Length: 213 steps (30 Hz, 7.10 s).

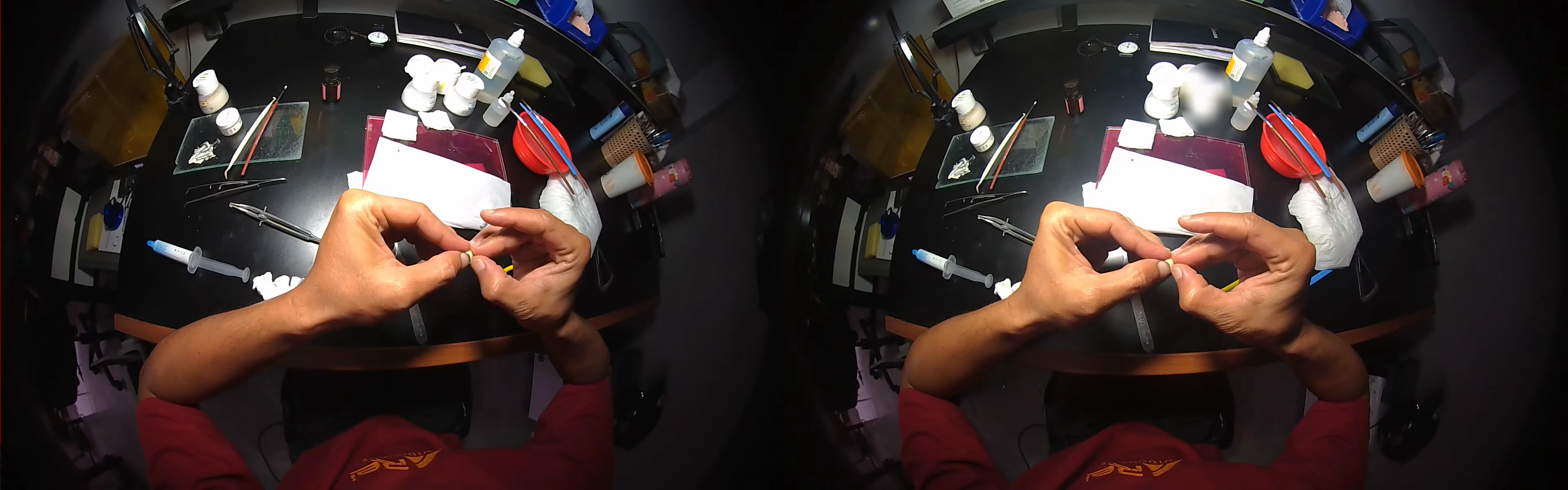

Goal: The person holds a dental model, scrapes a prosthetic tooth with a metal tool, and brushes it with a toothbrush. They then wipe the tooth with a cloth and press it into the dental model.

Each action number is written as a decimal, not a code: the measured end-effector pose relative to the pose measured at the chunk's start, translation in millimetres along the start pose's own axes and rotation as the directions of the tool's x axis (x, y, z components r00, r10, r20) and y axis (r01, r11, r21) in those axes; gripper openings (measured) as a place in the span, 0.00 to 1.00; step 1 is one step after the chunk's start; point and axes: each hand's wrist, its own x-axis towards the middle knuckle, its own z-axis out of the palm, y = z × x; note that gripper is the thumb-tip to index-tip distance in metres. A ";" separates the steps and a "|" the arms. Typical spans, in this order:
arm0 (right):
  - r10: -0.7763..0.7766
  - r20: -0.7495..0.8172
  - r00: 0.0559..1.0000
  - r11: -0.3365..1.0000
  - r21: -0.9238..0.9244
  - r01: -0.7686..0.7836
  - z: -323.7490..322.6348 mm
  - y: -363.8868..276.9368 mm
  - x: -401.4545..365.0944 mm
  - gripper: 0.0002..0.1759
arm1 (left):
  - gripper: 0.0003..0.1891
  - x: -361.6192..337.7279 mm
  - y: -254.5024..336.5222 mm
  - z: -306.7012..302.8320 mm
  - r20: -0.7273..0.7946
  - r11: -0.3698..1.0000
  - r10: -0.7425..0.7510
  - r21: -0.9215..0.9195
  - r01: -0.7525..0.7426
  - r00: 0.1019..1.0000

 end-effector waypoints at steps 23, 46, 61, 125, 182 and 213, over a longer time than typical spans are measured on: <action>0.029 0.047 0.998 0.995 0.096 -0.033 -4.8 4.4 3.4 0.23 | 0.06 4.5 -0.4 -3.9 0.044 0.996 -0.048 -0.074 0.052 0.998; 0.006 0.067 0.998 0.997 -0.078 -0.001 -3.0 1.4 4.2 0.21 | 0.05 3.4 3.9 -4.9 0.063 0.991 -0.134 0.019 0.133 0.989; -0.327 0.083 0.941 0.923 -0.185 0.337 -4.5 -0.7 8.4 0.21 | 0.07 6.5 -6.8 -6.3 0.209 0.860 -0.245 -0.404 0.312 0.947; -0.260 -0.024 0.965 0.958 -0.130 0.255 1.6 -4.7 3.4 0.17 | 0.13 10.6 -9.3 -7.7 0.162 0.865 -0.188 -0.441 0.241 0.969; -0.417 0.034 0.908 0.864 -0.297 0.407 -3.7 5.0 5.6 0.24 | 0.16 27.7 20.3 -54.3 -0.069 0.972 0.114 -0.198 -0.125 0.991; -0.155 0.585 0.796 0.784 -0.417 0.460 149.6 -4.6 18.2 0.18 | 0.06 57.0 -6.2 -90.1 -0.272 0.945 0.215 -0.184 -0.270 0.938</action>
